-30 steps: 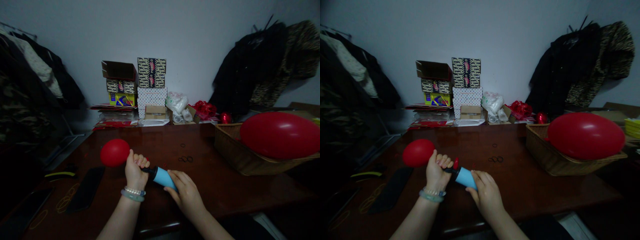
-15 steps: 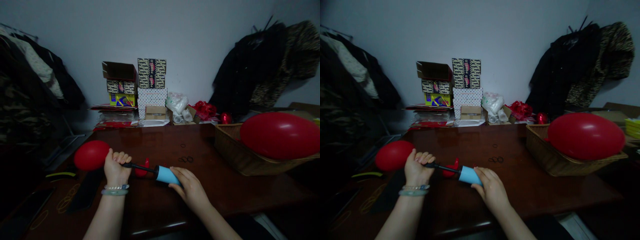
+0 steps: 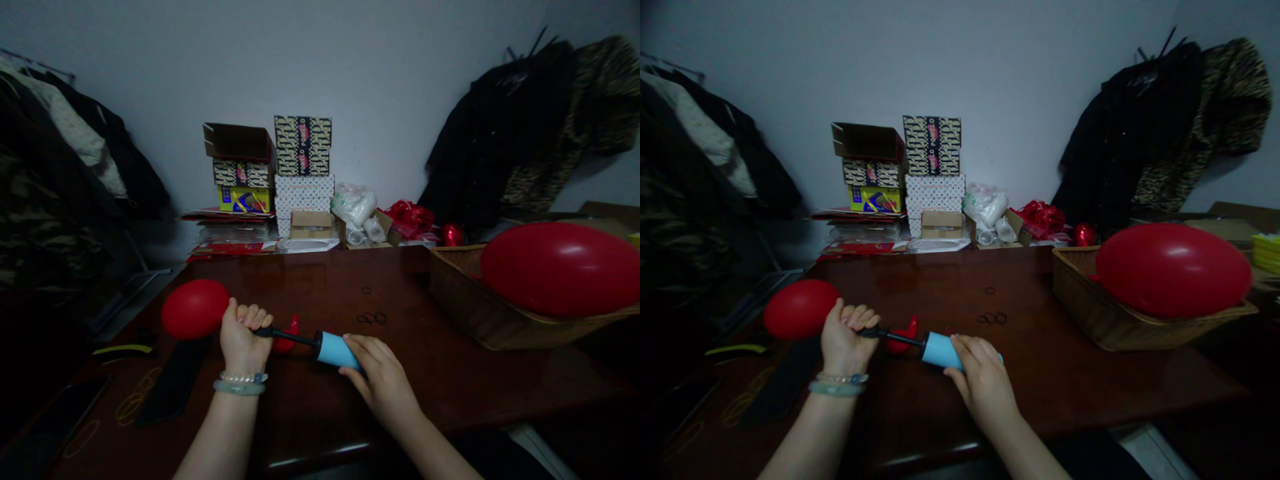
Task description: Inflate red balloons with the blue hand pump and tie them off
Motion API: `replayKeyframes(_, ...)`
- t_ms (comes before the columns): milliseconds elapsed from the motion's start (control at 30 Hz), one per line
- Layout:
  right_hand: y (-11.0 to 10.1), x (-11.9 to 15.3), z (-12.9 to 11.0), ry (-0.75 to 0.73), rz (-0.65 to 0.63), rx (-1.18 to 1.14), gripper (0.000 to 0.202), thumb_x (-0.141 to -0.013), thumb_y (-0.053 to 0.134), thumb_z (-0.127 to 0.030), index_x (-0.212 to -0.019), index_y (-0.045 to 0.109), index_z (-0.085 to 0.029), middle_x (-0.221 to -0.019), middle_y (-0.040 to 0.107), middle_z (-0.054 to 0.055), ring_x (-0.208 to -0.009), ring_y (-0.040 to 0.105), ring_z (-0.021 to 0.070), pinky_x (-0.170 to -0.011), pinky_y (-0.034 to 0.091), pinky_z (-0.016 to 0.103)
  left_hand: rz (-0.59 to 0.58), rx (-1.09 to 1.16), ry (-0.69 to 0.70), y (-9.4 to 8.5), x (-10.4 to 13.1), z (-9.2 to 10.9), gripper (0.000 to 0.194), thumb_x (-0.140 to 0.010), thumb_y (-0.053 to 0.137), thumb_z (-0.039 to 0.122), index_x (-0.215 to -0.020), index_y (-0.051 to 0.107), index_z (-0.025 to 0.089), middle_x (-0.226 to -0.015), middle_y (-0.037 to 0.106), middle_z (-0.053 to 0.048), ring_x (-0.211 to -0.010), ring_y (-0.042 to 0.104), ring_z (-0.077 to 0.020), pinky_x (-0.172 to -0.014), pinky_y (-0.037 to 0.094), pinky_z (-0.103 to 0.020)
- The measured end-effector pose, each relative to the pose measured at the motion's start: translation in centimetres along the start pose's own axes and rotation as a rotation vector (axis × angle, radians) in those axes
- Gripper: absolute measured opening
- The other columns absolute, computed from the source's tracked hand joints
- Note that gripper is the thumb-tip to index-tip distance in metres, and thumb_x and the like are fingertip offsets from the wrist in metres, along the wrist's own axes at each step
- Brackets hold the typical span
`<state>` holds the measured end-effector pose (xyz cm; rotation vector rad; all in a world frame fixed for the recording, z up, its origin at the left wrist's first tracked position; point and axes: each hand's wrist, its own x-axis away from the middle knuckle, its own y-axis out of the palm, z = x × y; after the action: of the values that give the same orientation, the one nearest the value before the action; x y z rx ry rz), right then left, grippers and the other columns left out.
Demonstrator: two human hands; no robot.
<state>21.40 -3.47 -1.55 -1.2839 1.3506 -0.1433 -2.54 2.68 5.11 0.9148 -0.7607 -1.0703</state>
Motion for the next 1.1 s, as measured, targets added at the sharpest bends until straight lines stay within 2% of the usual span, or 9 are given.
replayKeyframes(267, 0.9, -0.1, -1.7, -0.008, 0.058, -0.037, 0.044, -0.085, 0.062, -0.030, -0.126, 0.051, -0.019, -0.111, 0.063, 0.012, -0.099, 0.059, 0.0252, -0.087, 0.051, 0.043, -0.006, -0.046, -0.081, 0.8, 1.5, -3.5, 0.049, -0.080, 0.060, 0.035, -0.055, 0.021, 0.019, -0.043, 0.023, 0.008, -0.034, 0.023, -0.0051, -0.037, 0.021, -0.021)
replayKeyframes(400, 1.2, -0.1, -1.7, -0.008, 0.071, -0.049, 0.043, -0.083, 0.063, -0.030, -0.124, 0.052, -0.019, -0.111, 0.064, 0.011, -0.099, 0.060, 0.0248, -0.087, 0.052, 0.042, -0.007, -0.097, -0.055, 1.0, 1.8, -4.0, 0.050, -0.080, 0.060, 0.040, -0.054, 0.022, 0.020, -0.042, 0.023, 0.008, -0.034, 0.023, -0.0054, -0.038, 0.022, -0.022)
replayKeyframes(633, 1.0, -0.4, -0.8, -0.024, 0.054, -0.071, 0.047, -0.082, 0.065, -0.031, -0.126, 0.051, -0.020, -0.115, 0.063, 0.010, -0.103, 0.060, 0.0238, -0.089, 0.052, 0.041, -0.005, -0.089, -0.024, 1.3, 1.4, -2.5, 0.049, -0.081, 0.058, 0.036, -0.053, 0.021, 0.019, -0.041, 0.023, 0.008, -0.033, 0.023, -0.0058, -0.037, 0.021, -0.022)
replayKeyframes(933, 0.1, -0.2, 0.8, -0.017, -0.002, -0.056, 0.047, -0.083, 0.064, -0.028, -0.128, 0.050, -0.020, -0.117, 0.062, 0.010, -0.107, 0.058, 0.0233, -0.093, 0.049, 0.042, 0.011, -0.030, 0.049, 0.3, -0.6, 0.8, 0.050, -0.083, 0.055, 0.034, -0.055, 0.018, 0.019, -0.041, 0.023, 0.008, -0.033, 0.024, -0.0055, -0.036, 0.021, -0.022)
replayKeyframes(1100, 0.4, -0.1, 0.4, -0.041, 0.033, -0.047, 0.045, -0.083, 0.063, -0.029, -0.125, 0.051, -0.020, -0.114, 0.063, 0.011, -0.103, 0.059, 0.0241, -0.089, 0.051, 0.043, 0.010, -0.020, 0.036, 0.3, -0.4, 1.0, 0.048, -0.083, 0.056, 0.032, -0.055, 0.019, 0.019, -0.042, 0.023, 0.008, -0.032, 0.024, -0.0050, -0.036, 0.021, -0.021)
